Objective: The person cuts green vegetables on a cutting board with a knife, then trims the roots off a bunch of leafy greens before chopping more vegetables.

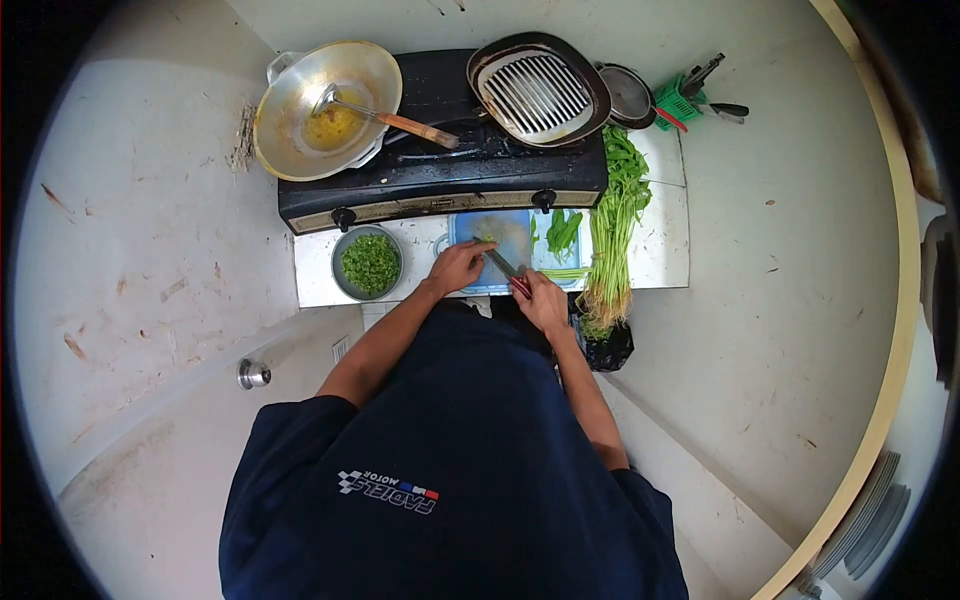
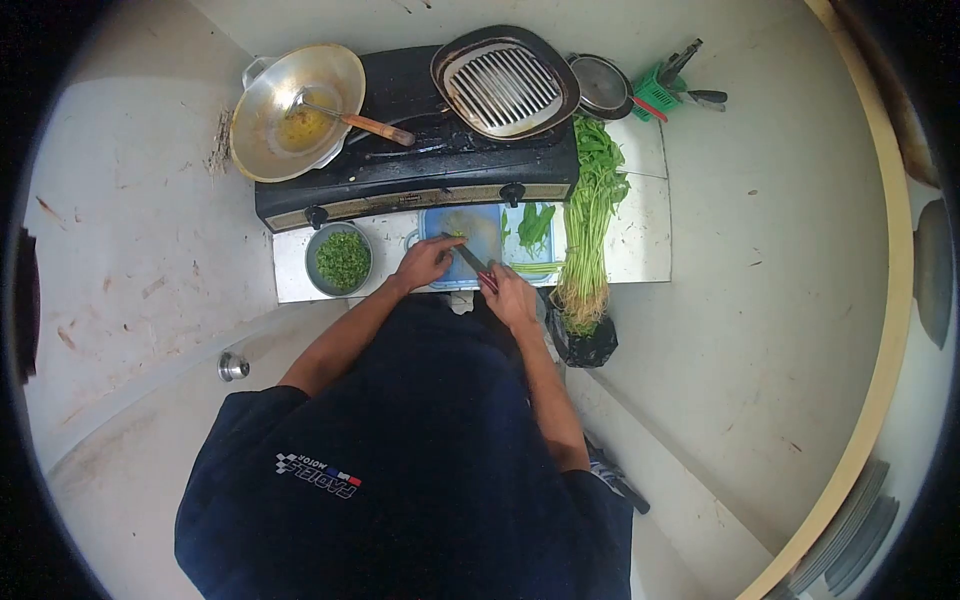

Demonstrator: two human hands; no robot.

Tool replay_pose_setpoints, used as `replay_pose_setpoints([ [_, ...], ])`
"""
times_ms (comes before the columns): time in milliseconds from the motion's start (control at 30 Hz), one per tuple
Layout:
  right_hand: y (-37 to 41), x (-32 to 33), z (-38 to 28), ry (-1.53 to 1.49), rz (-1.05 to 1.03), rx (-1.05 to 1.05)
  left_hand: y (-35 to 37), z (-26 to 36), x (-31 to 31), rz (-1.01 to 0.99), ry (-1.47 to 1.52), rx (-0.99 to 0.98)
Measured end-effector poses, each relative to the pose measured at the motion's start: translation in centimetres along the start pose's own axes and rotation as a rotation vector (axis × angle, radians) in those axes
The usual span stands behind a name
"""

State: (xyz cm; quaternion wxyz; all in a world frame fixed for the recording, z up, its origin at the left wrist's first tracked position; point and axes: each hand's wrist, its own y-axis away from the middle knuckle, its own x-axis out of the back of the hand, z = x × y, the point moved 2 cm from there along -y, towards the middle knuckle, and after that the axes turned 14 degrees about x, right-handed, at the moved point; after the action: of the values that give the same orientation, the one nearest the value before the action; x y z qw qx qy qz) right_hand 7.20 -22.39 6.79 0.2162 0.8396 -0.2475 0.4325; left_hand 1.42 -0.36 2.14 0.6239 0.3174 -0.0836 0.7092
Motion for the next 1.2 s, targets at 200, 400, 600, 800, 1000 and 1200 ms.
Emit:
replay_pose_setpoints([
  [200,1.4,1.2,1.2,-0.048,0.043,-0.015,0.2,-0.3,0.0,0.023,0.008,0.003],
  [400,1.7,1.2,3.5,-0.042,0.084,0.090,0.2,-0.7,0.3,-0.007,0.180,0.178],
  [600,0.2,1.2,5.1,0.060,-0.026,0.248,1.0,-1.3,0.7,-0.035,0.464,0.297],
  [800,-3.0,1.8,5.9,0.243,-0.123,0.297,1.5,-3.1,0.0,-0.053,0.524,0.287],
  [1000,-6.9,1.7,6.6,0.235,-0.167,0.242,2.4,-2.0,0.1,-0.136,0.679,0.397],
  [1200,-8.3,1.8,6.0,0.258,-0.132,0.211,2.5,-2.2,0.0,-0.131,0.695,0.410],
])
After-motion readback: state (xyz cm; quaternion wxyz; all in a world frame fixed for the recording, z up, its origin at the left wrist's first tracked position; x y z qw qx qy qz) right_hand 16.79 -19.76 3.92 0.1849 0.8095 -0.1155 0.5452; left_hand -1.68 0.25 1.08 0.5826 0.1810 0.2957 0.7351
